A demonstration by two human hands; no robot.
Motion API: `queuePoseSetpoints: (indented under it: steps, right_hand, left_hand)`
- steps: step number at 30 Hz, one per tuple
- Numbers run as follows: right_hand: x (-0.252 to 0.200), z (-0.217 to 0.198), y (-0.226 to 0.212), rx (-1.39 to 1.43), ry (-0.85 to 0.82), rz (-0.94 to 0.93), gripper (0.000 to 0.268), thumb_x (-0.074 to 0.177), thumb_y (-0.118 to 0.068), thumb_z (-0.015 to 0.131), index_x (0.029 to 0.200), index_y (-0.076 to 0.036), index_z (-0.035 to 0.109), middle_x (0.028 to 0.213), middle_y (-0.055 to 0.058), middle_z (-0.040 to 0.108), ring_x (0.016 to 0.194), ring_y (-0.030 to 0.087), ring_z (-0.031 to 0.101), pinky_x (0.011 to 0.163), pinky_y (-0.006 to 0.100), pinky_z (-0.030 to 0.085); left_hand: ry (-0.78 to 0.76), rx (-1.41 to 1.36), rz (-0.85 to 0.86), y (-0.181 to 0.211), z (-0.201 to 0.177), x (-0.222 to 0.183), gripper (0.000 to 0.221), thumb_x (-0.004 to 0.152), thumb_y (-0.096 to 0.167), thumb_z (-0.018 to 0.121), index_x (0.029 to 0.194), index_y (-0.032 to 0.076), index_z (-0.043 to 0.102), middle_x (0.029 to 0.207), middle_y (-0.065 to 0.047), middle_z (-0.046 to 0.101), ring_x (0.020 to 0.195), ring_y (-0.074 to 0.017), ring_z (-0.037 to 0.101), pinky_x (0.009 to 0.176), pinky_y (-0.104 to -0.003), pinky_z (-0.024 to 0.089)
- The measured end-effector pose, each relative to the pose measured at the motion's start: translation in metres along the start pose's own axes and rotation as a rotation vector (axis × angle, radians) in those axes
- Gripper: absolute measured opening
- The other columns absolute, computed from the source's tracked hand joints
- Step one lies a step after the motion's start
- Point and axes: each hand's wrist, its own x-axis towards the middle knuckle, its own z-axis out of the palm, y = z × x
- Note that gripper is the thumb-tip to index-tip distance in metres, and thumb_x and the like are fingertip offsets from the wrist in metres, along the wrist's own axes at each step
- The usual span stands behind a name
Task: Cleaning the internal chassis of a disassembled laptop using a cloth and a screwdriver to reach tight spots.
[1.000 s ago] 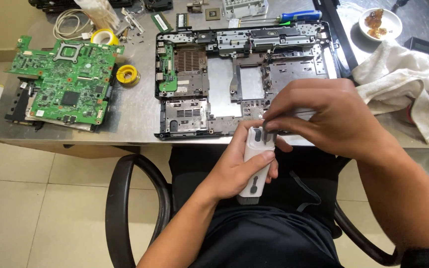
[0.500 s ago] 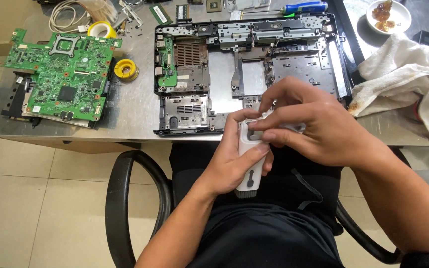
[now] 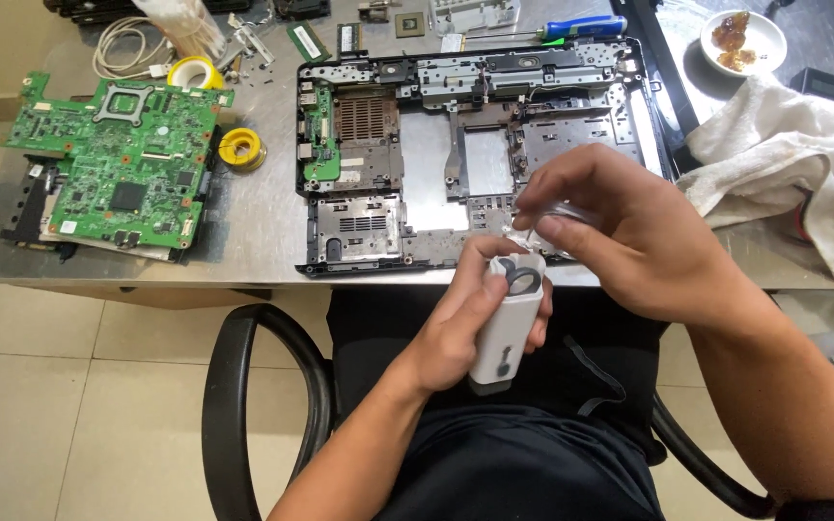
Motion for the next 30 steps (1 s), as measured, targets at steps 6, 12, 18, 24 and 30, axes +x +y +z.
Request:
queuePoseSetpoints:
  steps: [6,12,18,24,30]
  right_hand:
    - [-0.007,0.0,0.012,-0.01,0.199,0.162,0.015,0.095,-0.003,0.067,0.105,-0.002,0.057,0.098,0.007,0.06,0.095,0.016,0.062,0.091,0.027,0.057]
    - [-0.027,-0.021,0.031,0.043,0.305,0.174,0.054,0.093,-0.055,0.055,0.105,-0.004,0.061,0.092,0.003,0.057,0.075,0.009,0.053,0.066,0.022,0.043]
    - [-0.025,-0.068,0.018,-0.462,0.197,0.008,0.053,0.078,-0.037,0.084,0.118,-0.005,0.069,0.095,0.006,0.053,0.082,0.018,0.054,0.073,0.029,0.044]
    - [-0.029,-0.16,0.041,-0.8,0.323,0.037,0.046,0.079,-0.023,0.09,0.112,0.003,0.071,0.102,0.014,0.062,0.079,0.02,0.065,0.071,0.03,0.059]
    - [-0.035,-0.301,0.122,-1.281,0.279,0.524,0.06,0.073,-0.048,0.091,0.124,-0.019,0.077,0.114,0.008,0.061,0.09,0.034,0.065,0.067,0.048,0.051]
  left_hand:
    - [0.039,0.24,0.213,0.001,0.02,0.007,0.059,0.105,0.038,0.058,0.145,0.011,0.025,0.12,-0.014,0.052,0.106,-0.0209,0.058,0.097,-0.035,0.049]
    - [0.266,0.232,0.408,0.003,0.045,0.038,0.065,0.098,0.055,0.07,0.136,0.009,0.045,0.127,-0.011,0.061,0.12,-0.02,0.059,0.101,-0.032,0.046]
    - [0.119,0.084,0.486,0.013,0.074,0.112,0.054,0.101,0.039,0.074,0.14,0.015,0.046,0.165,-0.022,0.034,0.157,-0.0349,0.035,0.125,-0.044,0.043]
    - [0.11,0.124,0.336,-0.006,0.097,0.169,0.082,0.095,0.031,0.07,0.158,0.016,0.018,0.174,-0.015,0.01,0.164,-0.0357,0.001,0.128,-0.05,0.002]
    - [-0.015,0.087,0.228,-0.021,0.1,0.146,0.078,0.094,-0.005,0.06,0.157,0.008,0.016,0.173,-0.013,0.013,0.16,-0.0322,0.018,0.131,-0.045,0.015]
